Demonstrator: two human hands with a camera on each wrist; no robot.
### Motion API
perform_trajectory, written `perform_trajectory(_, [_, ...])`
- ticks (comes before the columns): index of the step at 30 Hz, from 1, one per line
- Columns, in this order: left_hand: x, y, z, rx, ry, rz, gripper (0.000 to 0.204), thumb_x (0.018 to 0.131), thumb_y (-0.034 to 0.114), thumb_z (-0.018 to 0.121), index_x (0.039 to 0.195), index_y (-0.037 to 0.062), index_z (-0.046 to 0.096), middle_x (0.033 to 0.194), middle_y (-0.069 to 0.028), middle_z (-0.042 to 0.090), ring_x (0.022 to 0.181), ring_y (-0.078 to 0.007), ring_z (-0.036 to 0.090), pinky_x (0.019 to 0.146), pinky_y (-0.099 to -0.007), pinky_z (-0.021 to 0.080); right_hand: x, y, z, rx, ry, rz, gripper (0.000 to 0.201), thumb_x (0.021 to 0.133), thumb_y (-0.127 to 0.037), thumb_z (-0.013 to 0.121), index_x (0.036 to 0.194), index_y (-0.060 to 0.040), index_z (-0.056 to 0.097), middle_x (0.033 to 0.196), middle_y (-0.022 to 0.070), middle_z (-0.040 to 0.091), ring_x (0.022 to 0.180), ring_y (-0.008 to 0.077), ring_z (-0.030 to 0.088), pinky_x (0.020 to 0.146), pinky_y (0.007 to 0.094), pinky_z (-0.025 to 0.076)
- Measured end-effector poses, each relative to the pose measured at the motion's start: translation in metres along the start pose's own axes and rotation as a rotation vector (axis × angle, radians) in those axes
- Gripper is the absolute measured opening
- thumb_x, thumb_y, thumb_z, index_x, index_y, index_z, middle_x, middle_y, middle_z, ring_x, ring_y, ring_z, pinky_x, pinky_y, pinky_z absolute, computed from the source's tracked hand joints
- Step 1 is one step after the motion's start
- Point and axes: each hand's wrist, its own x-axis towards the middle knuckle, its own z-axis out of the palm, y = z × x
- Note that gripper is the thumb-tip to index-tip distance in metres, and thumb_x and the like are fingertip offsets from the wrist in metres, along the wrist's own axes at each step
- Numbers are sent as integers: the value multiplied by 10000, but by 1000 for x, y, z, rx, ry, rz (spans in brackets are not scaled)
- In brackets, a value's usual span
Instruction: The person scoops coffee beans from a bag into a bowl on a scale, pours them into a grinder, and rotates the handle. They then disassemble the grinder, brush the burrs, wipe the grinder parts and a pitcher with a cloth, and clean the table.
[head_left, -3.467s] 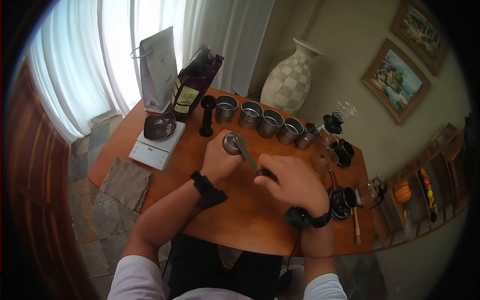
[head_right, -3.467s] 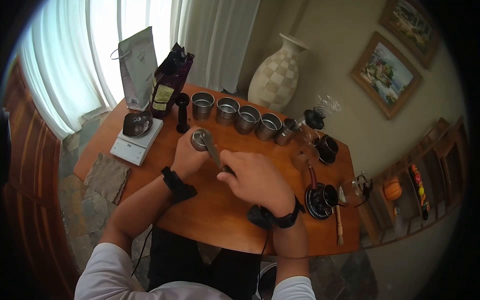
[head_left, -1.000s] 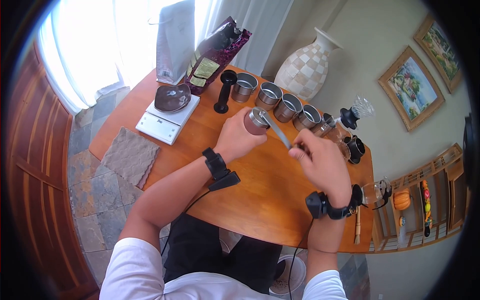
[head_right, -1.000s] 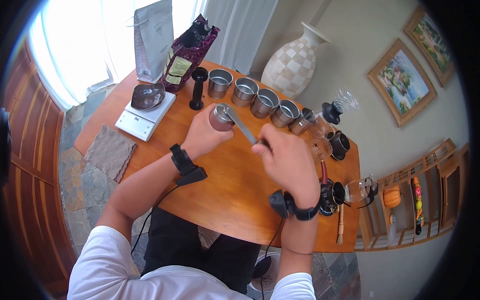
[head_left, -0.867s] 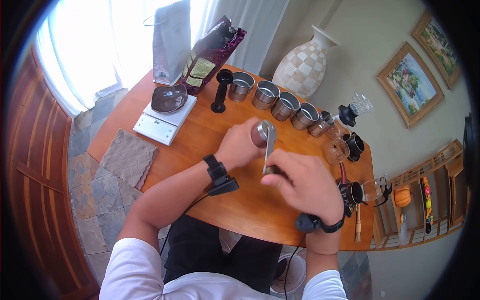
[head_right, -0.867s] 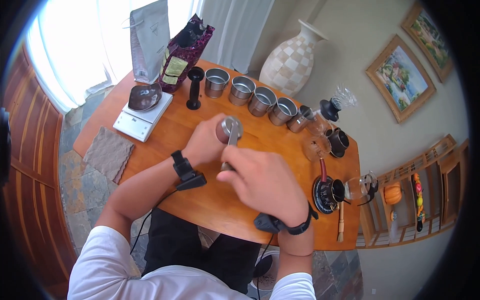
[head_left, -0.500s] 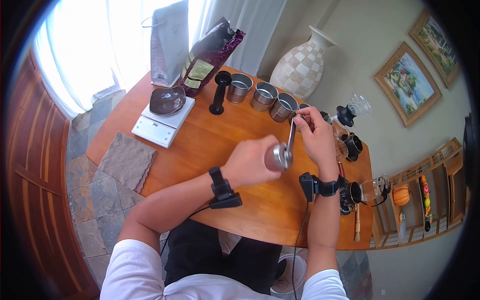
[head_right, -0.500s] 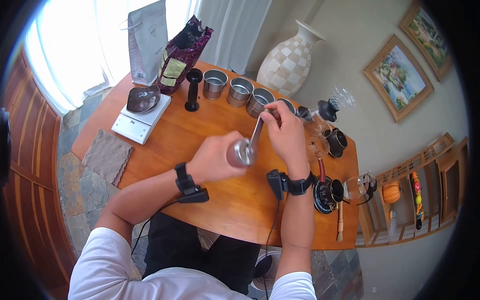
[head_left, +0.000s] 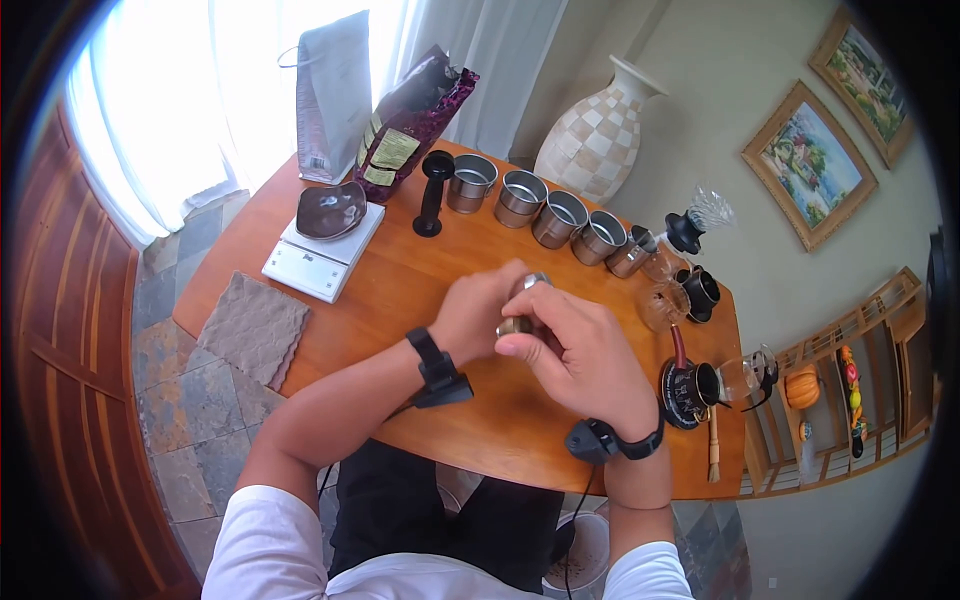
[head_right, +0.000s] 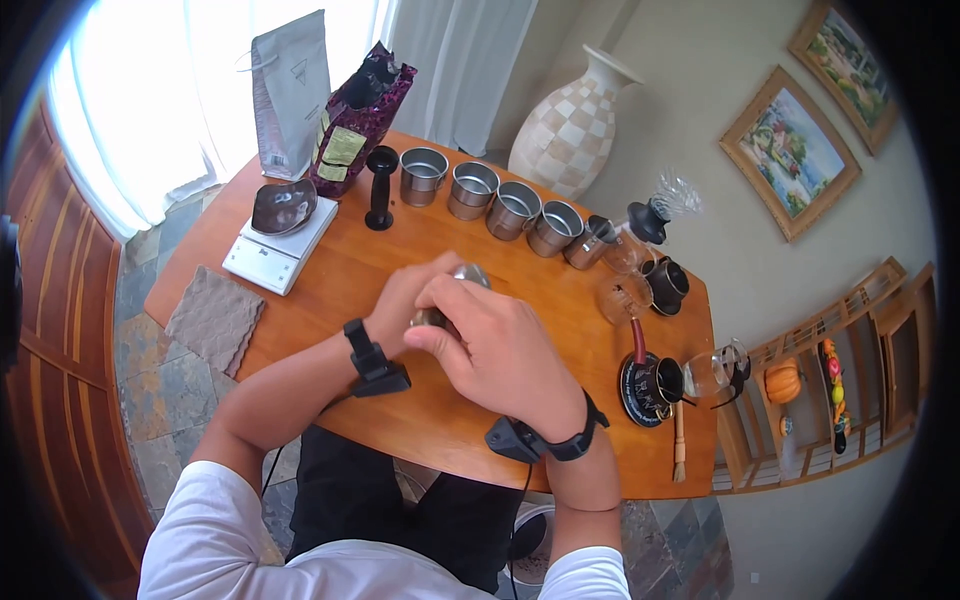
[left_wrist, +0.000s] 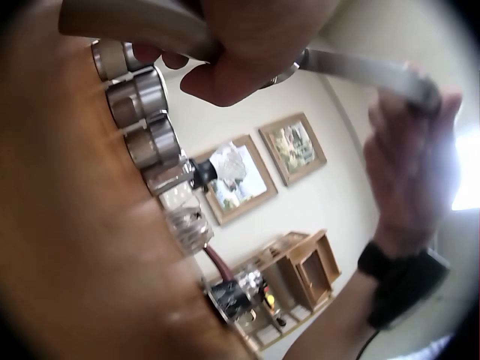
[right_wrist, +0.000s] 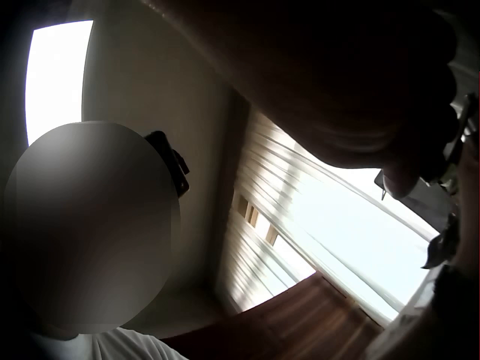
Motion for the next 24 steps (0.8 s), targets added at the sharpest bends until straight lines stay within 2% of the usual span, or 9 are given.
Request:
perform_trajectory(1, [-6,2,4,-149,-34,179,388,761,270,822,1055,109,626,946,-162,733,891,-398,708,759,-485,568,2,2,5,68,100,-69,251,919,-186,770,1089,-42,655,830,101,636,702,237,617,659,331,496])
perform_trajectory(3, [-12,10,16,-25,-114,217,371,764,266,810,1038,104,619,928,-152,727,872,-390,706,747,-482,565,10,10,-2,16,123,-45,255,933,-161,763,1127,-36,656,840,84,646,718,188,614,674,309,503])
perform_trajectory(5, [-11,18,14,100,-184,259,355,768,262,798,1022,98,612,910,-143,721,853,-383,704,735,-479,563,20,33,-3,84,260,153,205,938,-138,727,1091,-41,630,939,156,694,818,312,704,727,392,542])
perform_trajectory(8, [-3,18,2,86,-89,286,413,735,242,835,1078,93,658,922,-122,731,851,-363,717,738,-428,570,27,86,-2,118,443,199,195,968,-151,706,1098,-24,633,908,158,704,794,269,710,723,378,541])
perform_trajectory(12, [15,9,-27,-1,93,33,436,740,251,842,1099,86,658,962,-145,746,900,-370,726,788,-430,579,22,124,0,-185,246,372,202,1009,-218,652,1062,-28,612,822,190,698,777,364,698,706,449,545])
perform_trajectory(15, [26,-10,-36,60,219,-172,458,740,266,855,1114,88,659,982,-169,751,937,-378,730,818,-436,581,15,78,7,-491,45,388,202,1012,-232,639,1024,-38,582,820,191,702,800,412,683,687,514,515])
perform_trajectory(18, [27,-18,-33,83,231,-183,482,739,291,847,1119,87,633,952,-180,753,921,-396,730,822,-470,584,5,23,-6,-334,-31,268,192,986,-218,659,1001,-51,565,828,190,693,795,428,671,673,525,493])
perform_trajectory(22, [11,-6,-12,80,34,-68,471,745,308,836,1106,87,629,916,-181,746,886,-403,722,778,-483,575,-2,-4,-7,-33,-37,11,188,946,-186,709,1037,-55,610,801,188,668,742,394,664,671,450,515])
perform_trajectory(24, [1,-7,5,16,-86,18,461,749,315,831,1097,88,630,903,-179,743,871,-402,719,761,-488,571,2,-5,-4,23,14,24,189,944,-177,718,1054,-54,627,790,179,662,721,373,660,669,425,518])
